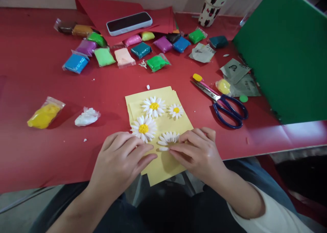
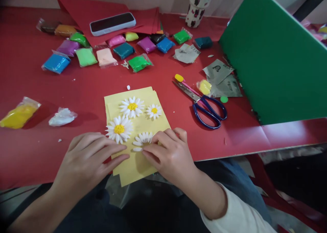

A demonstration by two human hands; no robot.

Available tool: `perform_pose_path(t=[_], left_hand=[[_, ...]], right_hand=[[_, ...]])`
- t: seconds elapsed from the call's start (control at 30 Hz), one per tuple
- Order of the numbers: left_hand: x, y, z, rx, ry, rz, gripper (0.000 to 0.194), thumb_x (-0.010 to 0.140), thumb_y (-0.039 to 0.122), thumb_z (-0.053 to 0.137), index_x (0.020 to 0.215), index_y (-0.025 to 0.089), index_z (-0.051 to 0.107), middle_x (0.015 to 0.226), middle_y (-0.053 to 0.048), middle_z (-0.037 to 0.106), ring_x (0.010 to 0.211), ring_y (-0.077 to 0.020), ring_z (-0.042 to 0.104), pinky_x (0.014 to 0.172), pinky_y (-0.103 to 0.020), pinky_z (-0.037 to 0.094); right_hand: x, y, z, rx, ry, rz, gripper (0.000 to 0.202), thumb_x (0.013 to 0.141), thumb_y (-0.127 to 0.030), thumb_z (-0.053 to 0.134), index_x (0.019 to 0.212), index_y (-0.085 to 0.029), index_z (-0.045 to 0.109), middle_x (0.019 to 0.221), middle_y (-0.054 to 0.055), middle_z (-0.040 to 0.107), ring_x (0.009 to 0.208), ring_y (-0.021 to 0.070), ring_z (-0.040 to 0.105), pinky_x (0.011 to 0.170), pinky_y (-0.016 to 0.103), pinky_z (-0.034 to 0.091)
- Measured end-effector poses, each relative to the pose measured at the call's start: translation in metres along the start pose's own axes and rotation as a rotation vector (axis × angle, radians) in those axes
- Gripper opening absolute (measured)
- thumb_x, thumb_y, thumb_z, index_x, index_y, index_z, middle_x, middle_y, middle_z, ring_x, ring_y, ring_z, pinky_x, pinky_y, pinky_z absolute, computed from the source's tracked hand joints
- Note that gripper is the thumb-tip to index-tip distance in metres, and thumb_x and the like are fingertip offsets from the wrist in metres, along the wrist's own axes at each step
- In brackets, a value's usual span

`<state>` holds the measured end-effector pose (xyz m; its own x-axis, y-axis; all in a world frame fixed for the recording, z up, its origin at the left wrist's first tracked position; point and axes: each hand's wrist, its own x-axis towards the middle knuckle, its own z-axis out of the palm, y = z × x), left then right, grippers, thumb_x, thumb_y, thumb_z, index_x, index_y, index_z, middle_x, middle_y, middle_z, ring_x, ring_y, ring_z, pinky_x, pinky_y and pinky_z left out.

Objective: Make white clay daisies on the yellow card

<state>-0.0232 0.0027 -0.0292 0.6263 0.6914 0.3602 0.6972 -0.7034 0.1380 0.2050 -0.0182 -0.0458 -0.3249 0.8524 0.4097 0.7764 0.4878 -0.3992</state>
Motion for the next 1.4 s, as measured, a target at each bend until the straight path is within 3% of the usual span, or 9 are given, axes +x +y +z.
perform_pose_path(t=[0.6,0.97,1.4], left_hand=[[0.005,0.010,0.011,0.015,-0.043,-0.044,0.010,0.089,0.032,0.062,0.084,0.023,0.064,0.078,0.000,0.067,0.080,-0.0210,0.058,0.073,-0.038,0.039],[0.007,0.010,0.011,0.014,-0.024,-0.058,0.013,0.091,0.032,0.060,0.082,0.023,0.062,0.077,0.002,0.067,0.078,-0.0198,0.059,0.071,-0.037,0.038],[0.009,0.011,0.008,0.023,-0.081,-0.081,0.010,0.090,0.032,0.060,0.084,0.023,0.061,0.081,0.001,0.068,0.082,-0.0214,0.059,0.074,-0.039,0.039]], right_hand=[[0.004,-0.002,0.004,-0.014,-0.023,0.004,0.012,0.088,-0.028,0.065,0.078,-0.026,0.071,0.072,-0.004,0.065,0.069,0.0115,0.053,0.080,0.034,0.029],[0.004,-0.001,0.005,-0.018,-0.028,-0.005,0.008,0.087,-0.026,0.065,0.080,-0.026,0.070,0.072,-0.004,0.065,0.070,0.0116,0.054,0.081,0.034,0.028],[0.007,-0.002,0.006,-0.066,-0.045,0.007,0.011,0.086,-0.025,0.064,0.075,-0.024,0.065,0.071,-0.003,0.063,0.070,0.0126,0.053,0.081,0.034,0.028]])
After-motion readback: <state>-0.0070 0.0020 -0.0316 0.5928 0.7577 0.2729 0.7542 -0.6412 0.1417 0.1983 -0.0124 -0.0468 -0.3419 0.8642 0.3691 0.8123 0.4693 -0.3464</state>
